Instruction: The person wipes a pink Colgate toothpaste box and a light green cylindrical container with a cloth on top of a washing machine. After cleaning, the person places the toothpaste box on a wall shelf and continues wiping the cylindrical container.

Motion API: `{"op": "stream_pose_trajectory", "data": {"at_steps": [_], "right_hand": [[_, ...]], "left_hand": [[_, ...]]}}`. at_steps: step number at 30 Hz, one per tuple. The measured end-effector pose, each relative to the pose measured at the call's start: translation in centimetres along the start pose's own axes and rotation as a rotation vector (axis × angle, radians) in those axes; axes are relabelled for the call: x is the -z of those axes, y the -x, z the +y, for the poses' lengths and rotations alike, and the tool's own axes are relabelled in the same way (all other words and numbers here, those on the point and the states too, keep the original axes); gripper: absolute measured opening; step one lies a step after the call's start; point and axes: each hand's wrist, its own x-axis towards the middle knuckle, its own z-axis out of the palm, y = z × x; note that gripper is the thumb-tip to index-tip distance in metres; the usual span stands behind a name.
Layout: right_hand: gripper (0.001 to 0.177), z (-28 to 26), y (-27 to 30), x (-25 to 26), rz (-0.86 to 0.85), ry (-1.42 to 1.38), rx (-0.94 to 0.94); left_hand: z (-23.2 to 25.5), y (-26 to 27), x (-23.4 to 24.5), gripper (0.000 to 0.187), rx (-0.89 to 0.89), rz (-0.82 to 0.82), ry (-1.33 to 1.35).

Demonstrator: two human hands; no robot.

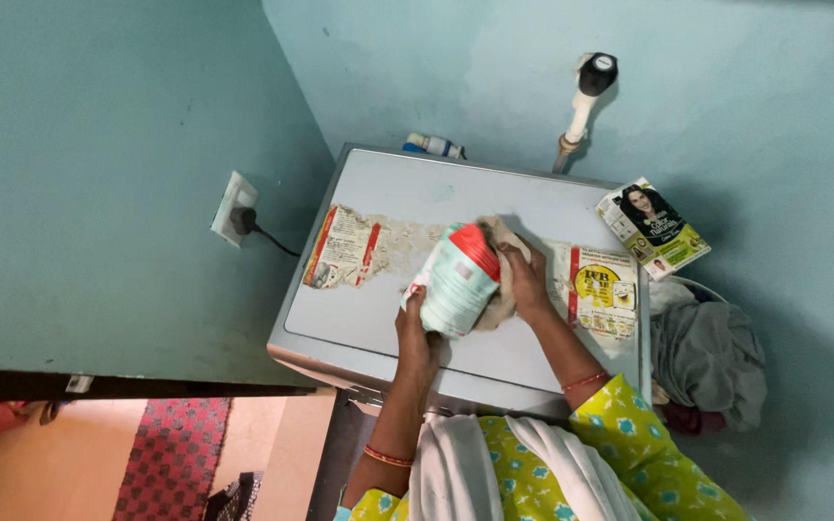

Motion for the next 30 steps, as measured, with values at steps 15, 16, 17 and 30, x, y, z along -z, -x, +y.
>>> {"op": "stream_pose_trajectory", "data": {"at_steps": [15, 16, 17, 30], "right_hand": [[0.038, -10.9, 2.3, -6.5, -0.086, 0.483, 0.835], [0.043, -10.4, 3.0, -7.5, -0.173, 0.687, 0.852], [0.048, -9.9, 4.2, -8.1, -0.261, 0.891, 0.864], [0.038, -9.8, 0.0, -8.1, -0.339, 1.01, 0.781]], "left_hand": [[-1.4, -3.2, 1.8, 0.065, 0.398, -0.013, 0.297], [-1.9, -3.6, 2.5, 0.066, 0.403, 0.004, 0.292], [-2.4, -4.0, 3.3, 0.064, 0.404, 0.022, 0.294], [0.5, -2.2, 1.5, 0.065, 0.344, -0.106, -0.188]]}}
